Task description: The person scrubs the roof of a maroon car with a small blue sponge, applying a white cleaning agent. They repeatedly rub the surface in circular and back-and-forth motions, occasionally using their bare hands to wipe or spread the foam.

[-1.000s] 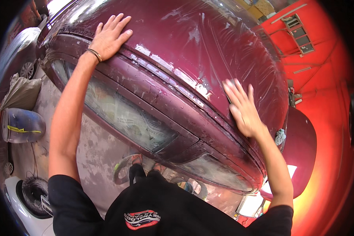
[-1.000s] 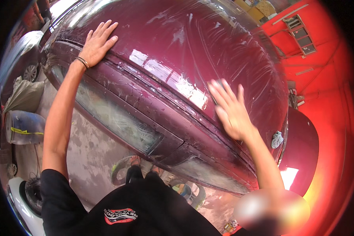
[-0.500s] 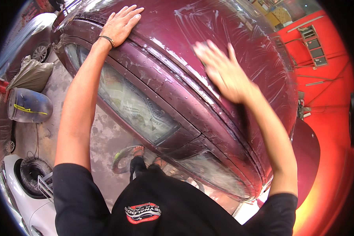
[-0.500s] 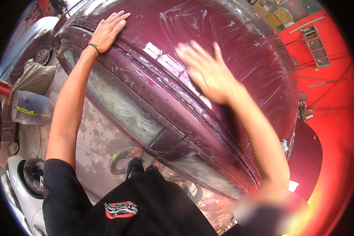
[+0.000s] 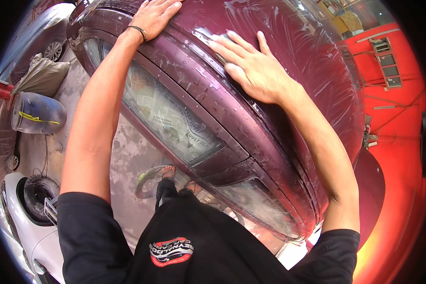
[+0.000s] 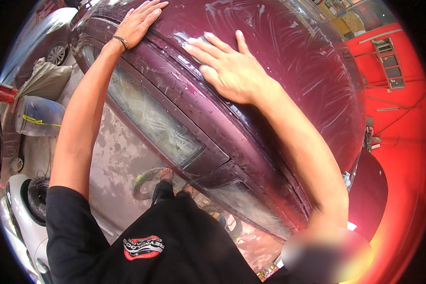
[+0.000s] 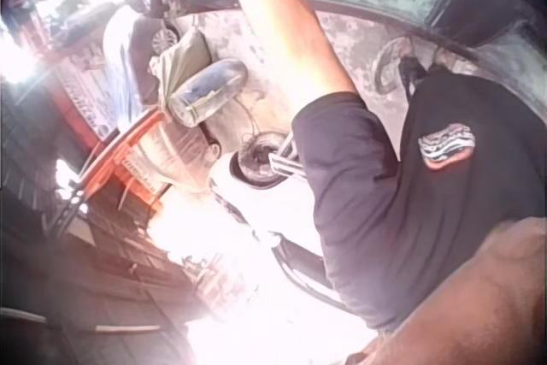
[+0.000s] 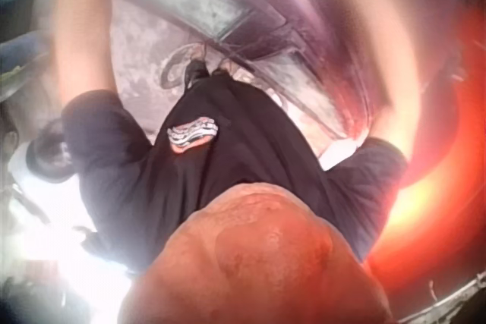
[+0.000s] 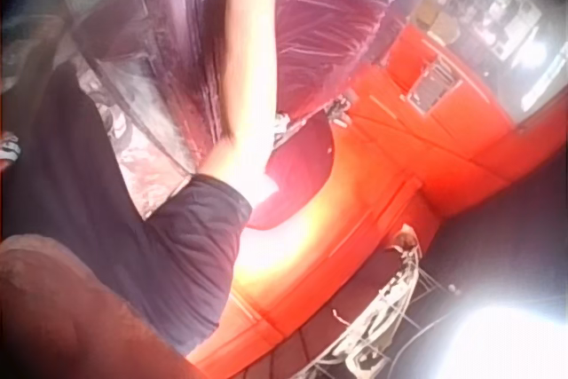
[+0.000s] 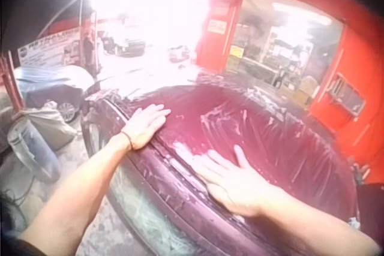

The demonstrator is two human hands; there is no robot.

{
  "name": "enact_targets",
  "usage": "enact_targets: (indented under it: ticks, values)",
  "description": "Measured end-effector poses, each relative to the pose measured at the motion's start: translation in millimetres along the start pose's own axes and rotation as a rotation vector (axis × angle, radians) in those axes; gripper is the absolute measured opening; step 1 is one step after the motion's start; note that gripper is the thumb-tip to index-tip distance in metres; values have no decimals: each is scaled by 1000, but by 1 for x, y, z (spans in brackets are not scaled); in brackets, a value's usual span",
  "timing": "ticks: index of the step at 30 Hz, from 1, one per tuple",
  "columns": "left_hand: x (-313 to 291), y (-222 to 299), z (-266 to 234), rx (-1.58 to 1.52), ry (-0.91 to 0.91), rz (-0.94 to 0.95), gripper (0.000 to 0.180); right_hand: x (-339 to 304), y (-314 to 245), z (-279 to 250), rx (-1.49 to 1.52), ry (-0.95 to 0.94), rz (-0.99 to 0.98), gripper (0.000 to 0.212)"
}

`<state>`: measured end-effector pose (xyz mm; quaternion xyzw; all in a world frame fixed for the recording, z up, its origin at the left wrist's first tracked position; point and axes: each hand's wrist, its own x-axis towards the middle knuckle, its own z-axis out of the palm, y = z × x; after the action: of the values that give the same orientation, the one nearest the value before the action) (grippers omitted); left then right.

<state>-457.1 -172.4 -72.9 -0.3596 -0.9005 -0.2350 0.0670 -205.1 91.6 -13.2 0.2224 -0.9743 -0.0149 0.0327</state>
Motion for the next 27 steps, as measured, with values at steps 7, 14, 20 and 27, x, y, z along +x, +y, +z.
enact_targets:
  ticks: [7,14,20,27]
  values:
    - [3,-51,18,152,266,81,58,-266,-18,-30,73,-362,231,64]
    - [15,-41,25,112,208,113,60,-65,-24,-3,-15,-18,107,63]
    - [20,-61,14,76,115,162,60,1,-42,31,32,149,276,62]
    - [14,-60,17,114,136,119,59,-381,-108,-7,187,-1,927,64]
